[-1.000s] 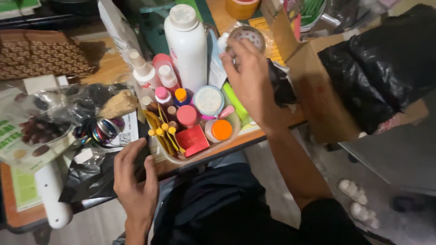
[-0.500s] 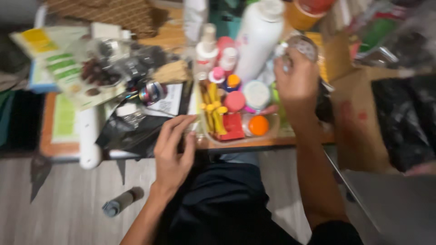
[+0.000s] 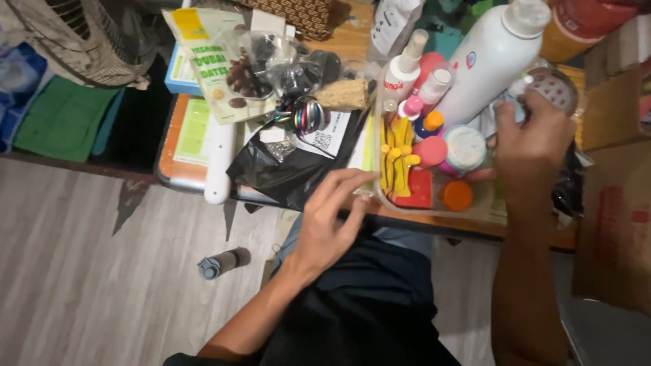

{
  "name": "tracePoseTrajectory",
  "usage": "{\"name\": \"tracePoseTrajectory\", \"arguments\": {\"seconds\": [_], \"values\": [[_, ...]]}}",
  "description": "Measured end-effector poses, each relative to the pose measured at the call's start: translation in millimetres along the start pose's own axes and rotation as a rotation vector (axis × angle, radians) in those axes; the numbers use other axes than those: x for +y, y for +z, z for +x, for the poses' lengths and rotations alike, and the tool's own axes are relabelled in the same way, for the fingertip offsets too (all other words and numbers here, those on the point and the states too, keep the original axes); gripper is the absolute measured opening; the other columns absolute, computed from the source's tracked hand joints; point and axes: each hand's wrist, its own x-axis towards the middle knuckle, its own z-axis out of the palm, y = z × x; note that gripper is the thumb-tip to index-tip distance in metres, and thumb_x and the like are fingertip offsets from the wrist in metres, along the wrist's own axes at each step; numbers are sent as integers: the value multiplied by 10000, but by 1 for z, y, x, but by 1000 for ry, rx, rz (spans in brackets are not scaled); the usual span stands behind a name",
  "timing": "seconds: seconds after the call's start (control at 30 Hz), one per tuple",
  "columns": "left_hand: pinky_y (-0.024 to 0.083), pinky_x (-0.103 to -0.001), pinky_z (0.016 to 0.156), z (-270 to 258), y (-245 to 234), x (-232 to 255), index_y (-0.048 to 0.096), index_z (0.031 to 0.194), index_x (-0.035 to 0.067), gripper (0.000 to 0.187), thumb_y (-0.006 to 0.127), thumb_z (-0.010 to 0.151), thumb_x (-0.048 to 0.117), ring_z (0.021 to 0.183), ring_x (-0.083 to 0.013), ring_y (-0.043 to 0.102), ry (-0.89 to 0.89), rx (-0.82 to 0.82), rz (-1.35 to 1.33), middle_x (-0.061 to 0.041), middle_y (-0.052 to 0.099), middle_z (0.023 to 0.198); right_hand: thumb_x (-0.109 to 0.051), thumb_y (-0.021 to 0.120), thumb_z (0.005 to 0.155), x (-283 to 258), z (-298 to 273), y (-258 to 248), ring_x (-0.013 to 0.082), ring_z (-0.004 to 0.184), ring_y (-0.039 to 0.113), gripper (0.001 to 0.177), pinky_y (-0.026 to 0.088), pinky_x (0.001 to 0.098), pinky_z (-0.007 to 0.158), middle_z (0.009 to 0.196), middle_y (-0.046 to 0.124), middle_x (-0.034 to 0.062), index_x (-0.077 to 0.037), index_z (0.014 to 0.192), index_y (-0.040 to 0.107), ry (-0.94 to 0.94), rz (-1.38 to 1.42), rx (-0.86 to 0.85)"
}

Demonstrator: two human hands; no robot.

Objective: The person organizes various small items on a cluttered table, including bottles, containers, and plastic bags. They pick up, inspect, and rearrange items such as a pink bottle, a metal bowl, and a green plastic holder, placing them into a more orderly arrangement.

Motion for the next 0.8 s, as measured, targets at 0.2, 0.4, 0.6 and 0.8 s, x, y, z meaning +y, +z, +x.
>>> {"name": "tracePoseTrajectory", "arguments": {"seconds": [0.2, 0.4, 0.6, 0.8], "values": [[553, -391, 986, 16, -32, -17, 672, 1219, 45, 271, 665, 955, -18, 1112, -309, 694, 101, 129, 245, -140, 686, 1195, -19, 705, 993, 24, -19, -20, 183, 957, 700, 339, 563, 288, 795, 1152, 691, 152, 23, 1318, 621, -398, 14, 276], [503, -463, 888, 34, -77, -40, 610, 1333, 9, 479, 728, 869, 28, 1082, -401, 608, 28, 96, 787, -209, 611, 1229, 61, 626, 1110, 52, -103, -30, 172, 1008, 633, 244, 558, 287, 936, 1190, 684, 119, 63, 1348, 570, -335, 279, 213], [506, -457, 868, 36, -73, -49, 649, 1248, 37, 403, 749, 858, 21, 1036, -370, 625, -1, -3, 791, -155, 644, 1192, -143, 736, 926, -25, -170, 45, 292, 1188, 677, 295, 531, 396, 1020, 1243, 685, 108, -55, 1206, 707, -616, 228, -281], [532, -409, 896, 21, -79, -30, 667, 1225, 35, 365, 793, 883, 52, 1075, -342, 660, -34, 106, 560, -163, 662, 1185, -76, 685, 952, -72, -148, 110, 376, 1302, 576, 509, 497, 397, 1039, 1454, 549, 207, -8, 1432, 531, -587, 344, -416]]}}
